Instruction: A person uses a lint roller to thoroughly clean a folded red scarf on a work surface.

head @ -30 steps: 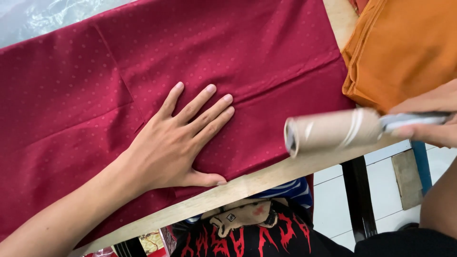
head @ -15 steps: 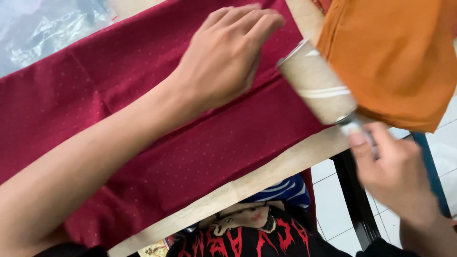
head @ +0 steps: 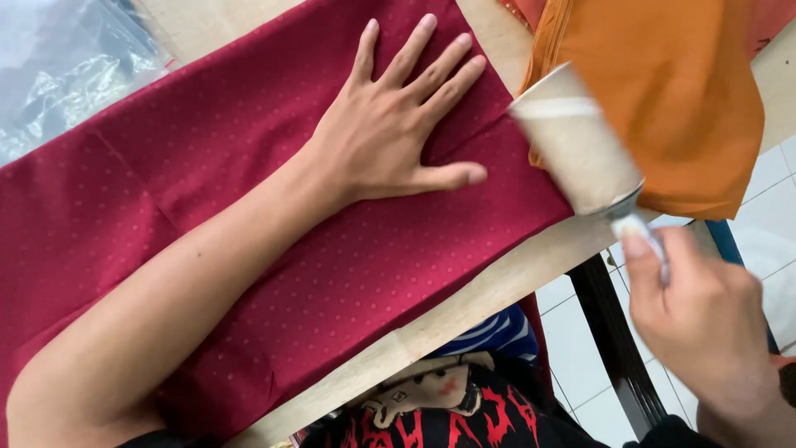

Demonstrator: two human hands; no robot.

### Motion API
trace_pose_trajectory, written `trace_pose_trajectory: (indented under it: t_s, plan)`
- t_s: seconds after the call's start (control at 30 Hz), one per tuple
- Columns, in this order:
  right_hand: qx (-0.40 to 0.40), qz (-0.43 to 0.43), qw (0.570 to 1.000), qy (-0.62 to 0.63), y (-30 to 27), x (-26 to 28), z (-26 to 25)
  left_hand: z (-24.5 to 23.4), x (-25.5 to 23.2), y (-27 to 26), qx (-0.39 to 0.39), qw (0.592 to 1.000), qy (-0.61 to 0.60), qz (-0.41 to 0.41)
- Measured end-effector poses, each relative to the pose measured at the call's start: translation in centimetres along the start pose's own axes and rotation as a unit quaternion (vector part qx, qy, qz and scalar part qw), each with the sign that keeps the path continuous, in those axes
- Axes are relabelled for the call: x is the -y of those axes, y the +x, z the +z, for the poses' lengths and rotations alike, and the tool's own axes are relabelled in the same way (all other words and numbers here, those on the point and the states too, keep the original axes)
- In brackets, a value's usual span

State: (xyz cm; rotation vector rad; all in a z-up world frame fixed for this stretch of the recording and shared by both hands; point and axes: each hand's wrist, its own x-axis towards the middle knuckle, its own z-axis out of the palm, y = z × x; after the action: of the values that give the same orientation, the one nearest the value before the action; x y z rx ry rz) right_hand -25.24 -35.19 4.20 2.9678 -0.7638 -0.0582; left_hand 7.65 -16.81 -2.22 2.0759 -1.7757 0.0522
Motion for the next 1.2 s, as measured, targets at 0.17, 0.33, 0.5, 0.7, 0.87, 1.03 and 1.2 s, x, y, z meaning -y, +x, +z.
trace_pose_trajectory:
  t_s: [0.17,0.33,0.5,0.7,0.87,1.03,1.2]
  plan:
    - [0.059,-0.037,0.998,-0.007,-0.3,1.2,0.1,-0.4,0.1,0.1,0.044,0.999,-0.005,0.019]
    - [0.007,-0.001,0.998,-0.065,-0.6,-0.6,1.1,-0.6,0.0,0.0,0.053,0.998,-0.006,0.019]
    - [0.026,0.013,1.000,-0.011,-2.3,-0.3,-1.4,-0.5,0.0,0.0,0.044,0.999,-0.003,0.020]
    - [0.105,-0.025,0.993,0.052,-1.4,0.3,-0.3,-0.7,-0.1,0.0,0.055,0.998,-0.006,0.017]
    - [0.031,0.008,0.999,-0.020,-1.3,-1.0,-0.3,-0.5,-0.1,0.1,0.060,0.998,0.007,0.017]
    - [-0.011,-0.007,0.991,0.132,0.7,1.3,-3.4,-1.3,-2.0,-0.4,0.063,0.995,0.071,0.000]
    - [0.008,0.008,0.993,0.117,4.6,1.6,-3.1,-2.7,-7.3,-3.8,-0.004,0.997,-0.009,0.082]
